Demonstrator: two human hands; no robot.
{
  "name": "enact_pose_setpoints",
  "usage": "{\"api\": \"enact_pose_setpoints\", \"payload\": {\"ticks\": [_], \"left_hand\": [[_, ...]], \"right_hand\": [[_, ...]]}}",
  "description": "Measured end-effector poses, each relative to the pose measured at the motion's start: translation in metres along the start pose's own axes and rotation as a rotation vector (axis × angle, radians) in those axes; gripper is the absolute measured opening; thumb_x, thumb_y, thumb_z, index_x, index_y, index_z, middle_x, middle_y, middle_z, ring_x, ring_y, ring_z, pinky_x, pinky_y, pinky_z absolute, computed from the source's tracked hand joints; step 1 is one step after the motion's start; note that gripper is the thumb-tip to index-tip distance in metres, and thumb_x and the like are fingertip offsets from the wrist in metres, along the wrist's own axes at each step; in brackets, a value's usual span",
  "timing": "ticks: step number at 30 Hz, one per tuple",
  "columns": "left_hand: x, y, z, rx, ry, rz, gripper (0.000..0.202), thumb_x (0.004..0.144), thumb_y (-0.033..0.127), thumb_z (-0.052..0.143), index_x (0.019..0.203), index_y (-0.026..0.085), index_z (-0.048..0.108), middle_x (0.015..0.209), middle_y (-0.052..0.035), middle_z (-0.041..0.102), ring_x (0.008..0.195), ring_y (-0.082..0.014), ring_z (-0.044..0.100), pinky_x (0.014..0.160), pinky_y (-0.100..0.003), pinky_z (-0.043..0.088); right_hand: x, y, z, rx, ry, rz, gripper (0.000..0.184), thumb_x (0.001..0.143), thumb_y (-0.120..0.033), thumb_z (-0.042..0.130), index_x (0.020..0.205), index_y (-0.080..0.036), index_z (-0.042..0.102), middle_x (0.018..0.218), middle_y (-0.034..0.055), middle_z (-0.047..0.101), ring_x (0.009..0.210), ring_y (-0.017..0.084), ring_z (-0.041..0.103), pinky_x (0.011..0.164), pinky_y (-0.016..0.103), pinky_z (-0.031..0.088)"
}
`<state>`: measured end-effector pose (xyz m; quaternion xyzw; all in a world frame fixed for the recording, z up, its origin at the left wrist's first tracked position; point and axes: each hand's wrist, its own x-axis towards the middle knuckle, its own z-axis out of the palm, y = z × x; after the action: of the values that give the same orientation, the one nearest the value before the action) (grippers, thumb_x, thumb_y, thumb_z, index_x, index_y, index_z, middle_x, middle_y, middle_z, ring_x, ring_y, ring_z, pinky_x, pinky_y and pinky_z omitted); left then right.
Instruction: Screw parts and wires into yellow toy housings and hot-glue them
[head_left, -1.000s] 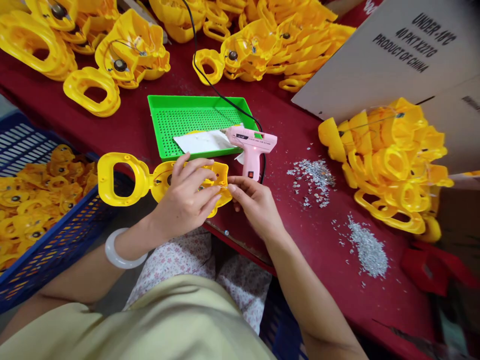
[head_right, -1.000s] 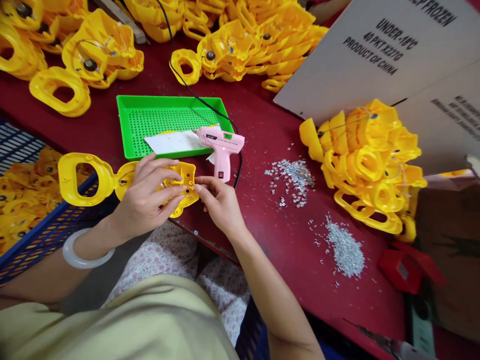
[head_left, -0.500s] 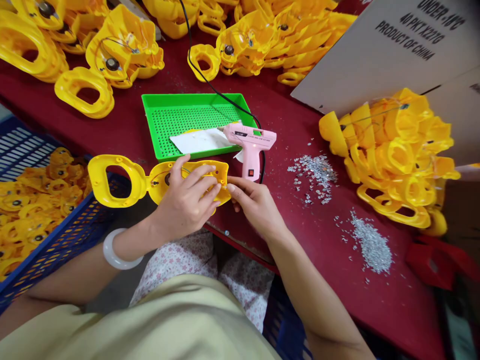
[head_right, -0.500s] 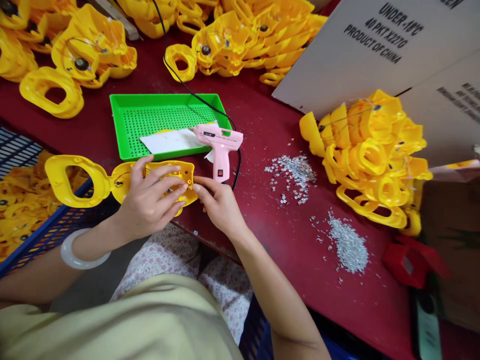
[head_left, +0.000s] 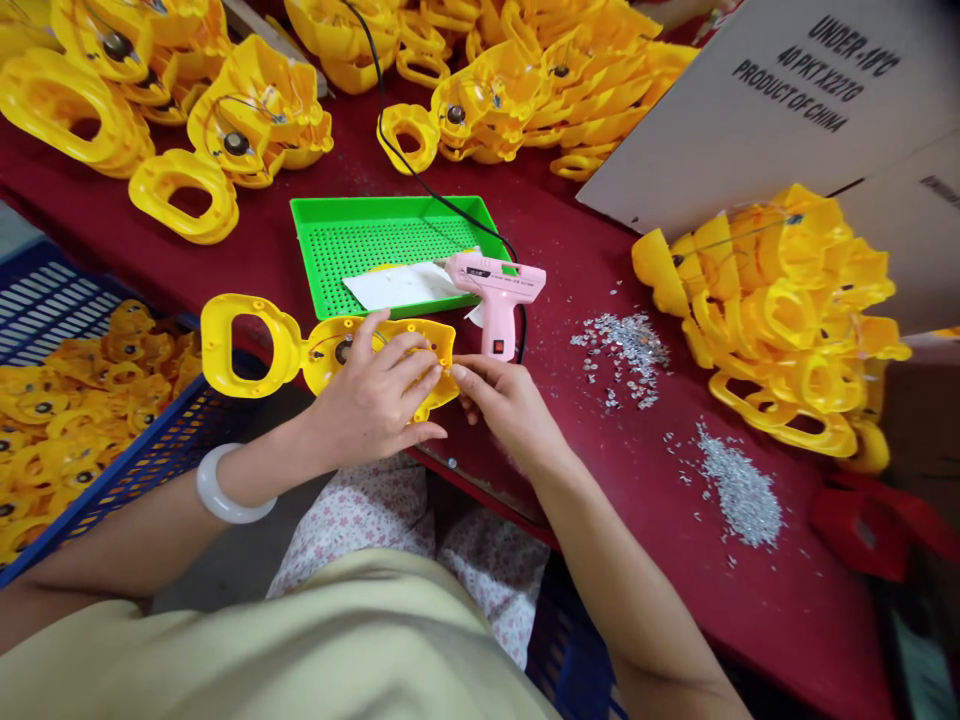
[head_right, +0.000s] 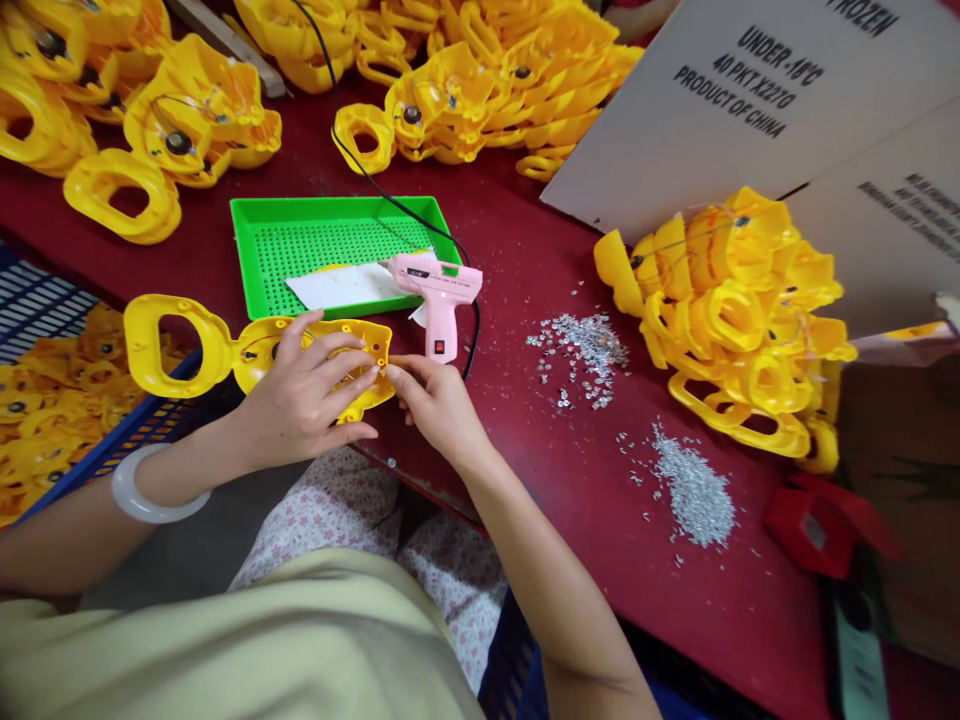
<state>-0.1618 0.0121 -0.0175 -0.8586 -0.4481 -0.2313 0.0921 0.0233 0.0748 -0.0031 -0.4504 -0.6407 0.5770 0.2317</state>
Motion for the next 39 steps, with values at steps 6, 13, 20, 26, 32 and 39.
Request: {"api": "enact_pose_setpoints", "payload": {"ticks": [6,13,20,26,32,39], "left_hand": [[-0.001,0.001,-0.003,0.013,-0.018,0.019,0.058,0.088,0.057,0.056,0.117,0.009,0.064,0.115,-0.0166,0.065,0.117,-0.0346,0.053,0.11,-0.068,0.027],[0.003,0.0,-0.005,0.059,-0.052,0.023,0.054,0.091,0.055,0.052,0.118,0.009,0.064,0.117,-0.0165,0.065,0.117,-0.0348,0.053,0.108,-0.066,0.029],[0.001,-0.003,-0.001,0.056,-0.012,0.031,0.055,0.09,0.056,0.052,0.115,0.009,0.064,0.116,-0.0176,0.065,0.115,-0.0347,0.053,0.107,-0.066,0.029],[0.0,0.002,0.002,0.002,0.031,0.008,0.052,0.089,0.056,0.053,0.115,0.012,0.065,0.119,-0.0153,0.063,0.117,-0.0336,0.052,0.107,-0.062,0.032],[0.005,0.015,0.002,-0.082,-0.016,-0.015,0.05,0.088,0.053,0.056,0.117,0.013,0.064,0.121,-0.0168,0.061,0.123,-0.0348,0.048,0.109,-0.063,0.029],[0.008,0.014,-0.006,-0.239,0.022,-0.021,0.055,0.086,0.055,0.059,0.12,0.012,0.061,0.126,-0.0194,0.056,0.129,-0.0337,0.045,0.113,-0.059,0.03]], "right_hand": [[0.003,0.0,-0.004,-0.008,-0.054,0.011,0.037,0.081,-0.043,0.062,0.103,-0.015,0.071,0.06,-0.0037,0.054,0.052,0.007,0.046,0.046,0.02,0.039],[0.008,-0.001,-0.008,0.004,-0.105,0.042,0.039,0.077,-0.046,0.063,0.098,-0.014,0.071,0.058,-0.0044,0.052,0.05,0.006,0.044,0.045,0.02,0.037],[0.011,0.001,-0.008,0.068,-0.095,0.063,0.039,0.07,-0.049,0.069,0.089,-0.014,0.071,0.056,-0.0048,0.053,0.046,0.005,0.044,0.042,0.019,0.032],[-0.008,0.01,-0.001,0.131,0.069,0.01,0.045,0.075,-0.055,0.064,0.093,-0.015,0.071,0.062,-0.0028,0.056,0.052,0.006,0.049,0.044,0.019,0.038],[-0.035,0.014,-0.007,0.103,0.026,0.031,0.056,0.075,-0.051,0.069,0.116,-0.013,0.064,0.067,-0.0027,0.059,0.053,0.007,0.049,0.046,0.021,0.04],[-0.043,0.018,-0.007,0.141,0.078,0.033,0.054,0.075,-0.048,0.07,0.114,-0.011,0.063,0.066,-0.0029,0.06,0.051,0.007,0.049,0.044,0.021,0.04]]}}
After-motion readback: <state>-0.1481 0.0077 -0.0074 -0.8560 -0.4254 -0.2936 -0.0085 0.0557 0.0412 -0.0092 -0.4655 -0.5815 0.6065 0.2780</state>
